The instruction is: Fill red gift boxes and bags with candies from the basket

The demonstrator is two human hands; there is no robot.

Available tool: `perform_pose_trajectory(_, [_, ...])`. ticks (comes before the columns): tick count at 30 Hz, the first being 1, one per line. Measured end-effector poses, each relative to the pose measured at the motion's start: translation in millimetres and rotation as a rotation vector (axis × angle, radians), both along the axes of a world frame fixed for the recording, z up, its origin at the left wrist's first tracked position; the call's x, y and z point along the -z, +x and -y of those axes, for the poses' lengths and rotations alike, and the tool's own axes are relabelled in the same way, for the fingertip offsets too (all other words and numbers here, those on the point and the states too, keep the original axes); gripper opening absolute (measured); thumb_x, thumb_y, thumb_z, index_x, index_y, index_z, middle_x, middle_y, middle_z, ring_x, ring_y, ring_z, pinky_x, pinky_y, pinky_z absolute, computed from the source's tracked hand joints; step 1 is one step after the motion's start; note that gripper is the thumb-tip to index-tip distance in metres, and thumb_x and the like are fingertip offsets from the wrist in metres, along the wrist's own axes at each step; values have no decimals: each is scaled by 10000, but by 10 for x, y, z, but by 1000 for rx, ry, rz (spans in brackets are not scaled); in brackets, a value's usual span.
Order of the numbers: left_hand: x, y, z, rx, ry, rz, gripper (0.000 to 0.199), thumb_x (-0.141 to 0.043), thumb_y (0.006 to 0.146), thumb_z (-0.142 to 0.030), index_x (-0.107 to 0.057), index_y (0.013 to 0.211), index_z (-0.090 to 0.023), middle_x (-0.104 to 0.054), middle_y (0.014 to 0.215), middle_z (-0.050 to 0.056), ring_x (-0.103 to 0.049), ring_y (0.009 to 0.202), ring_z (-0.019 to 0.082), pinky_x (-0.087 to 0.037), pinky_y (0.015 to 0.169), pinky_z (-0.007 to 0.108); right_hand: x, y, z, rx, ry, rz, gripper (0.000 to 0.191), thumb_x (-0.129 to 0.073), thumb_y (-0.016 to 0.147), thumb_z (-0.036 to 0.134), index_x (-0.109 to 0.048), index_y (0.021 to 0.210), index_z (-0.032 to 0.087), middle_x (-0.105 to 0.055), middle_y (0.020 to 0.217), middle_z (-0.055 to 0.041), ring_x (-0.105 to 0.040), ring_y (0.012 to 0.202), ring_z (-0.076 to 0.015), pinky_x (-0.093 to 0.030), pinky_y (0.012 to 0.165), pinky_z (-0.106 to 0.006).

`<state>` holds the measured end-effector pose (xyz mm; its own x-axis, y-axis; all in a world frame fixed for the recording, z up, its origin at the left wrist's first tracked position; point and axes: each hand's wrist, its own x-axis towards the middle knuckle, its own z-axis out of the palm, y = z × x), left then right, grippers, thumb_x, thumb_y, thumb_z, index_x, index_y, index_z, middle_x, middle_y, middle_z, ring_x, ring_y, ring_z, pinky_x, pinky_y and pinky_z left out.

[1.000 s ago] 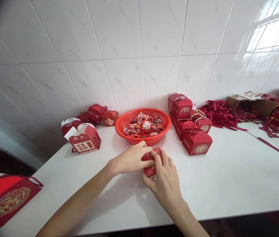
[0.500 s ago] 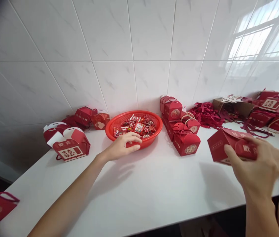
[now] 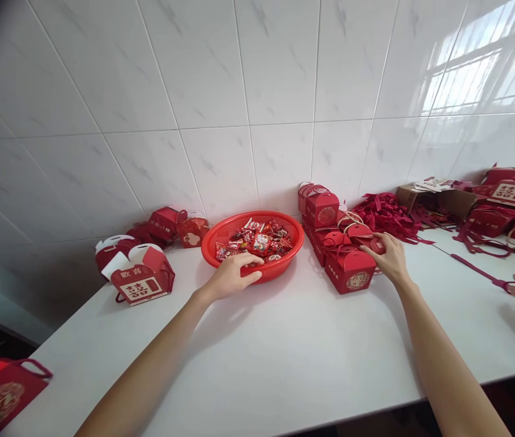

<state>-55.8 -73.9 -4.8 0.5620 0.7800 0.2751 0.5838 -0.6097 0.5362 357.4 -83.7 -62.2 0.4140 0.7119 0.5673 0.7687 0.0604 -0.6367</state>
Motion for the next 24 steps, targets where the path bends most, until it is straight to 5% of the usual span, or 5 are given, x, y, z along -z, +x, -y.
perform_pose_trajectory(8, [32, 29, 5, -23, 11, -11, 268, -635, 839, -262, -729, 1086, -214, -743, 1144, 45, -670, 1072, 238, -498, 992, 347, -320, -359, 321, 139, 106, -48, 538, -589, 885, 504, -602, 1237, 98, -329, 1566, -290, -266, 1488, -442, -238, 1179, -558])
perform_pose_trajectory(11, [21, 41, 14, -32, 5, -22, 264, -646, 837, -272, -734, 1079, -214, -747, 1136, 46, -670, 1072, 245, -498, 985, 348, -336, -795, 353, -18, 365, 159, 365, -558, 931, 418, -601, 1194, 169, -494, 1450, -226, -407, 1414, -418, -321, 1144, -585])
perform_pose_trajectory(13, [8, 48, 17, -34, 1, -31, 271, -655, 828, -268, -738, 1079, -206, -748, 1135, 51, -671, 1070, 252, -500, 977, 345, -242, -1208, 404, -179, 474, 287, 283, -600, 894, 397, -625, 1098, 203, -600, 1304, -202, -540, 1289, -391, -416, 1067, -598])
perform_pose_trajectory(20, [-94, 3, -94, 34, -137, -31, 271, -676, 823, -279, -744, 1066, -178, -755, 1129, 67, -690, 1038, 240, -503, 960, 332, 421, -2581, 1024, -1346, 364, 735, 390, -463, 975, 427, -621, 1183, 136, -606, 1384, -201, -640, 1144, -271, -529, 995, -434])
perform_pose_trajectory(24, [-286, -115, -236, 173, -331, -96, 376, -687, 816, -298, -704, 1166, -162, -722, 1206, 114, -682, 1083, 240, -522, 907, 315, 549, -2796, 1195, -1458, 287, 824, 306, -385, 1042, 299, -629, 1205, 213, -601, 1408, -123, -612, 1204, -209, -482, 1053, -346])
